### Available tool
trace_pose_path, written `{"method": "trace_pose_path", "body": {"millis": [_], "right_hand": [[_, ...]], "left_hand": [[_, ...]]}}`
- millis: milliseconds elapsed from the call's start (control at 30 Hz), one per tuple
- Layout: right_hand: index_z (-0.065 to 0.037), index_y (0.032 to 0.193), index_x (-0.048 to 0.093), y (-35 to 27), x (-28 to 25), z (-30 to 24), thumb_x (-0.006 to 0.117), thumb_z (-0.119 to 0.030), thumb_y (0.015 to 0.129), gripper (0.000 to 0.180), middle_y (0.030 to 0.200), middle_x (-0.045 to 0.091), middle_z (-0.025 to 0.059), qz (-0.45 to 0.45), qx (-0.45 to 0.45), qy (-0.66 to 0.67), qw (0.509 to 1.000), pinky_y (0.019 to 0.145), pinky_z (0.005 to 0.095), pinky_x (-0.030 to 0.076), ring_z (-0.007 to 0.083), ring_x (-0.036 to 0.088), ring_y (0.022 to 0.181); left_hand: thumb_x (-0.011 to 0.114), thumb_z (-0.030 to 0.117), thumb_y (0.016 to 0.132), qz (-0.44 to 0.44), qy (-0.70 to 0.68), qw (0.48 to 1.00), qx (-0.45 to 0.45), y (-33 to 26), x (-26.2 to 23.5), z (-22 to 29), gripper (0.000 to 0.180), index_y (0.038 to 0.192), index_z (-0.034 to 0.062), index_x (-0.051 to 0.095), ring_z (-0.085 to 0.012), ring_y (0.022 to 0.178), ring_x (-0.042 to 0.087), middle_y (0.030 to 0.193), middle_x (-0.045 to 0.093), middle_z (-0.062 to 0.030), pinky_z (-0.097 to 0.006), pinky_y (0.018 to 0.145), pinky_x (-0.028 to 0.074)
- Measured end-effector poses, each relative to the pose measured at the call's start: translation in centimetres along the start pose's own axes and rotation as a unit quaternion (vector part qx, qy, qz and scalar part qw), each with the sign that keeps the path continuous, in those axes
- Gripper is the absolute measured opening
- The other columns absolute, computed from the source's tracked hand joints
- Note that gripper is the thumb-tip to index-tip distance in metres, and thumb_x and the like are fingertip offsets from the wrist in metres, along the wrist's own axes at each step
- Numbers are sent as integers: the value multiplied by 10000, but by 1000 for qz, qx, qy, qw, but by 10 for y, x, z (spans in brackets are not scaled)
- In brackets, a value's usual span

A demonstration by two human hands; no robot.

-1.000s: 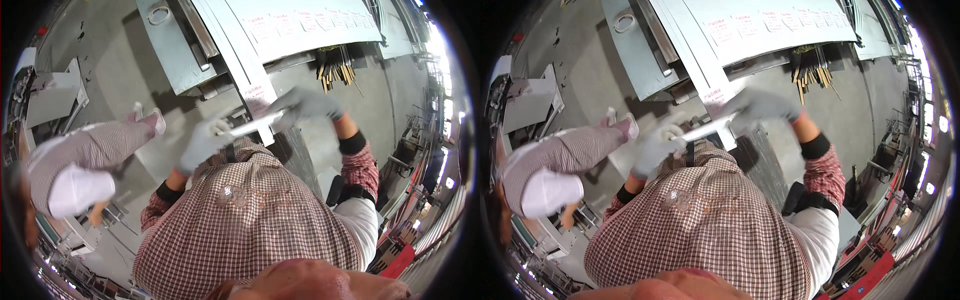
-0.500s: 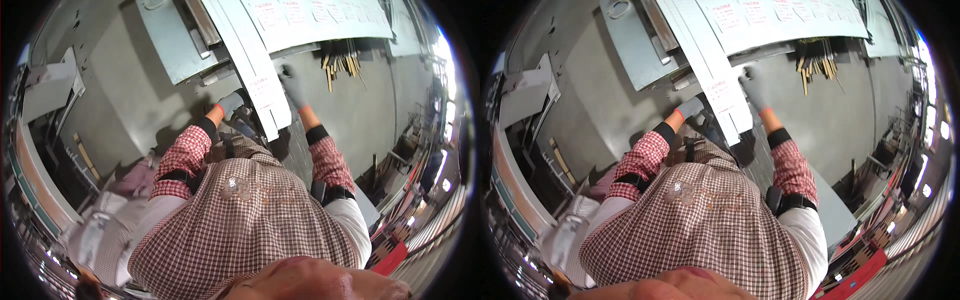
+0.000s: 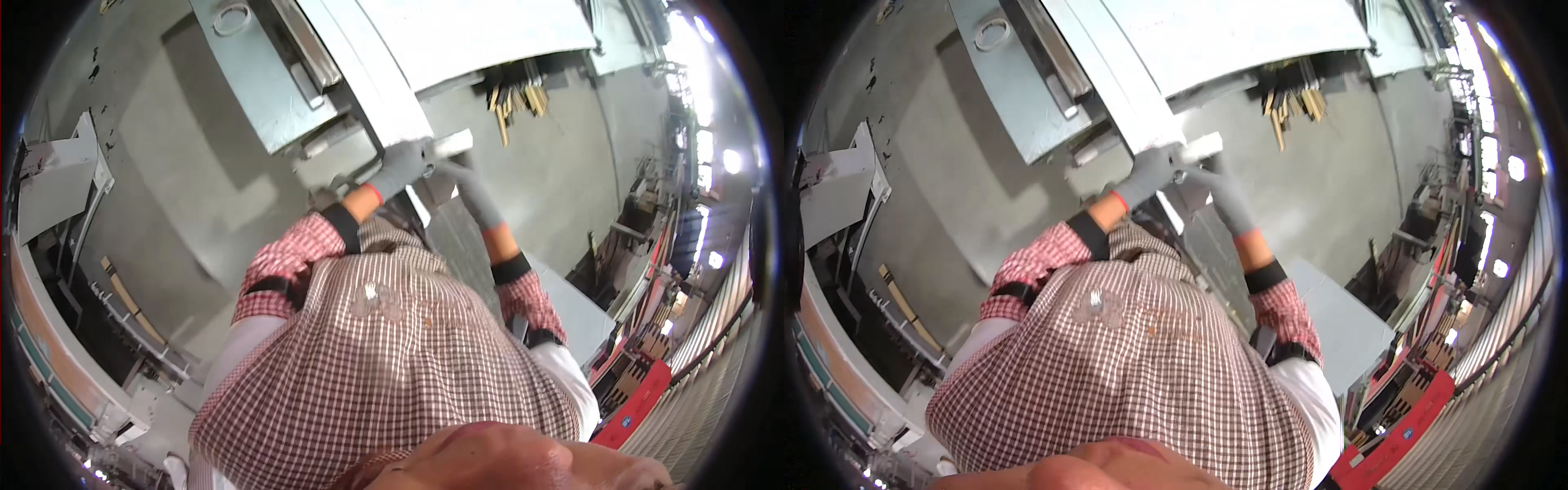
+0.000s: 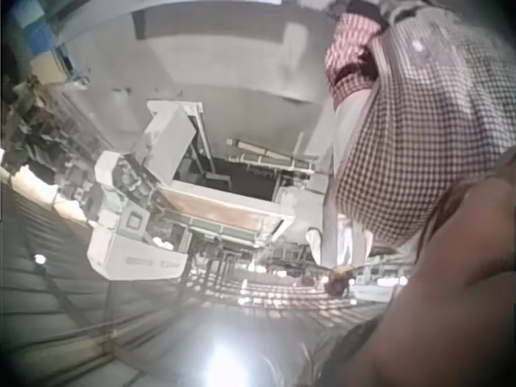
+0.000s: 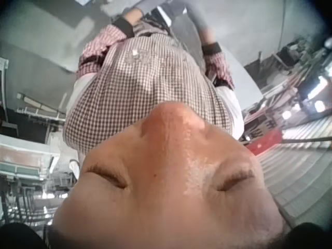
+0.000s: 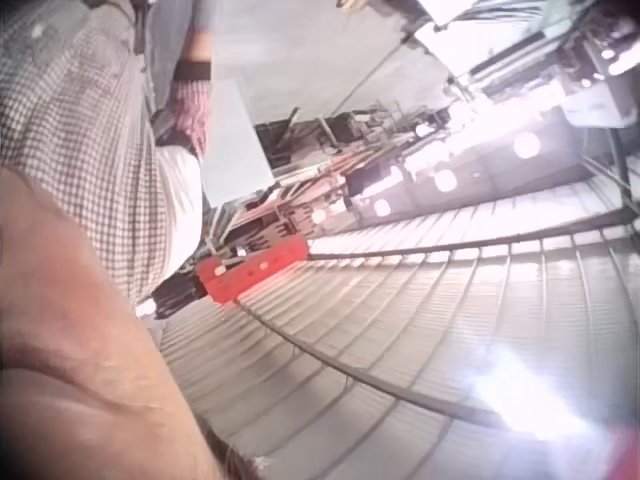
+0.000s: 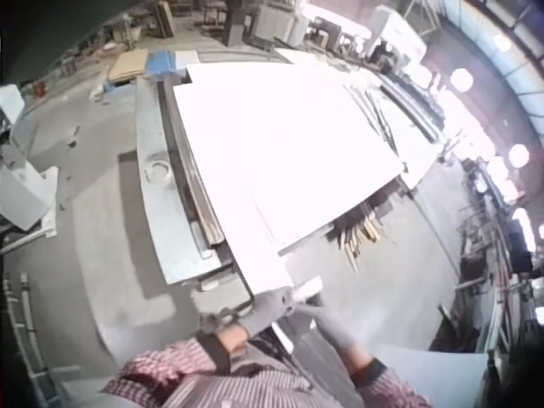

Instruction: Applying tape and labels to building material panels in a factory environment.

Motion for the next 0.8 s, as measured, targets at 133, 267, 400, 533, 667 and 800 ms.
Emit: {"method": "trace_pose_path", "body": {"millis": [133, 267, 400, 533, 667, 800], "right_hand": [[20, 1110, 504, -16, -16, -73, 630, -102, 751, 400, 1070, 571, 129, 123, -213, -443, 862, 904, 339, 417, 203, 541, 1037], [-30, 884, 525, 56, -4, -44, 624, -239, 769, 259, 737, 576, 166, -249, -85, -488, 833, 637, 375, 448, 293, 577, 699], [-49, 858, 592, 114, -15, -11, 581, -191, 768, 168, 742, 626, 146, -337, -66, -608, 716, 616, 384, 470, 300, 606, 664], [-83, 780, 642, 159, -77, 69, 551, -142, 729, 120, 766, 648, 153, -269, -127, -832, 468, 595, 393, 477, 274, 610, 610], [-35, 914, 631, 124, -22, 10, 503, -121, 775, 207, 886, 634, 196, -179, -39, -610, 771, 677, 385, 479, 318, 626, 814], [-15, 915, 615, 81, -28, 8, 529, -114, 757, 206, 743, 624, 198, -230, 5, -560, 796, 581, 371, 469, 279, 613, 653]], "left_hand": [[529, 174, 792, -8, 251, 964, 83, 2, 26, -6, 267, 1051, 164, 594, -293, 684, 647, 760, 659, -113, -402, 580, 493], [547, 251, 776, 27, 191, 980, 49, 6, 31, -24, 325, 1079, 137, 567, -290, 639, 642, 703, 643, -117, -421, 555, 486], [544, 310, 770, 29, 295, 954, 37, -9, 22, 7, 401, 1124, 123, 528, -302, 612, 638, 675, 635, -116, -448, 528, 478], [503, 410, 839, -194, 333, 923, 15, 14, 13, 38, 418, 1202, 206, 534, -288, 735, 645, 742, 644, -144, -449, 576, 483], [576, 303, 848, 163, 86, 983, -24, 10, -63, -51, 509, 1202, -30, 428, -298, 768, 634, 838, 629, -174, -379, 632, 501], [614, 288, 835, 98, -65, 988, -98, -37, 44, -80, 738, 1354, -49, 211, -394, 1223, 393, 1230, 441, -323, -480, 1003, 324]]}}
Point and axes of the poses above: each hand's wrist, its own y-axis towards the middle knuckle, its own x-axis out of the palm, z = x × y, the point moved 4 cm from there along y, towards the middle knuckle
